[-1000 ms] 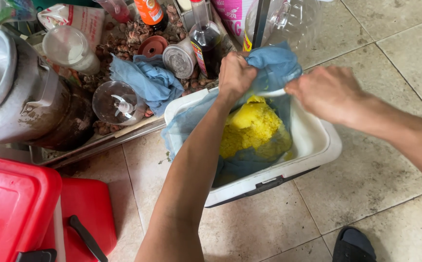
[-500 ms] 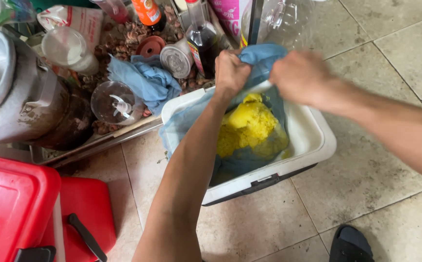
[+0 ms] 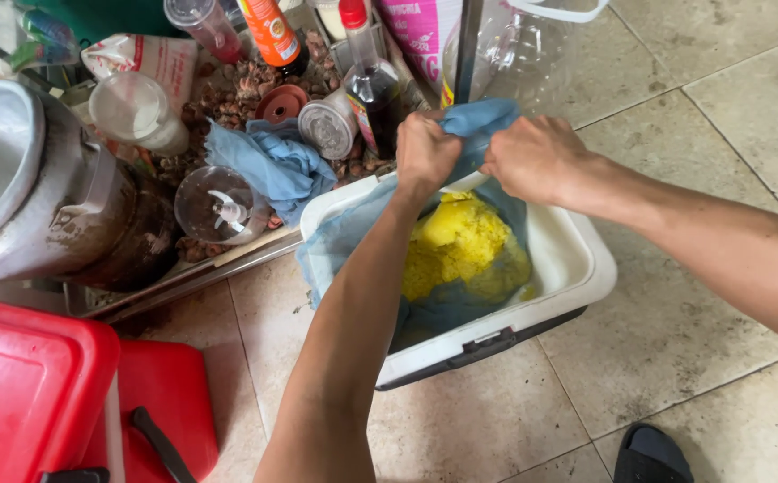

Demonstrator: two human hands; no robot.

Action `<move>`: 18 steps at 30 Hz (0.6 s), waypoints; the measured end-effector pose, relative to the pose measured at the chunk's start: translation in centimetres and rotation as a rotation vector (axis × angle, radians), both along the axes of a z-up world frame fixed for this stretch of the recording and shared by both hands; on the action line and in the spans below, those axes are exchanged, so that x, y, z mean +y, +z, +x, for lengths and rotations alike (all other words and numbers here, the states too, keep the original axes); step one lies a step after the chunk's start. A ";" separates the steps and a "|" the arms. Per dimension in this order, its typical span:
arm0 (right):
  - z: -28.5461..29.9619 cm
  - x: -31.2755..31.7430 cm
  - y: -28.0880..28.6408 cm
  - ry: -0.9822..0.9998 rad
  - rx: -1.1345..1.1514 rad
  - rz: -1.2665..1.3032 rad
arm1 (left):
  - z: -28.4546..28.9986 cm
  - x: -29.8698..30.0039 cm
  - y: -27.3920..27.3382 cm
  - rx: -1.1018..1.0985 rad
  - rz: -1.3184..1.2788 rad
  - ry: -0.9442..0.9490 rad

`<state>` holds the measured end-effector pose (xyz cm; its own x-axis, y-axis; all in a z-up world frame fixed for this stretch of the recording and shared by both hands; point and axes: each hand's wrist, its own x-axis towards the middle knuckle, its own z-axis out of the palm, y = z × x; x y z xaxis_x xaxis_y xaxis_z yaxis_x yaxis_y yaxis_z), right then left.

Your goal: The recorder is scooping yellow rice or mung bean paste from a large container into a basket.

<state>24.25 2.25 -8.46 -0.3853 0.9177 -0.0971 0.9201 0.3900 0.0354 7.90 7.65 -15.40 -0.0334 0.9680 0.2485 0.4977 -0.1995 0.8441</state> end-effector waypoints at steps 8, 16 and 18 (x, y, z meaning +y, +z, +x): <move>-0.2 0.9 -2.8 0.032 0.032 0.045 | 0.3 0.4 -0.3 -0.125 0.090 -0.011; 0.1 -0.1 -1.7 0.052 0.076 0.040 | -0.4 0.6 -1.1 -0.199 0.105 -0.094; -0.1 0.8 -6.2 0.087 0.020 0.155 | -0.3 0.3 -0.3 -0.221 0.107 -0.128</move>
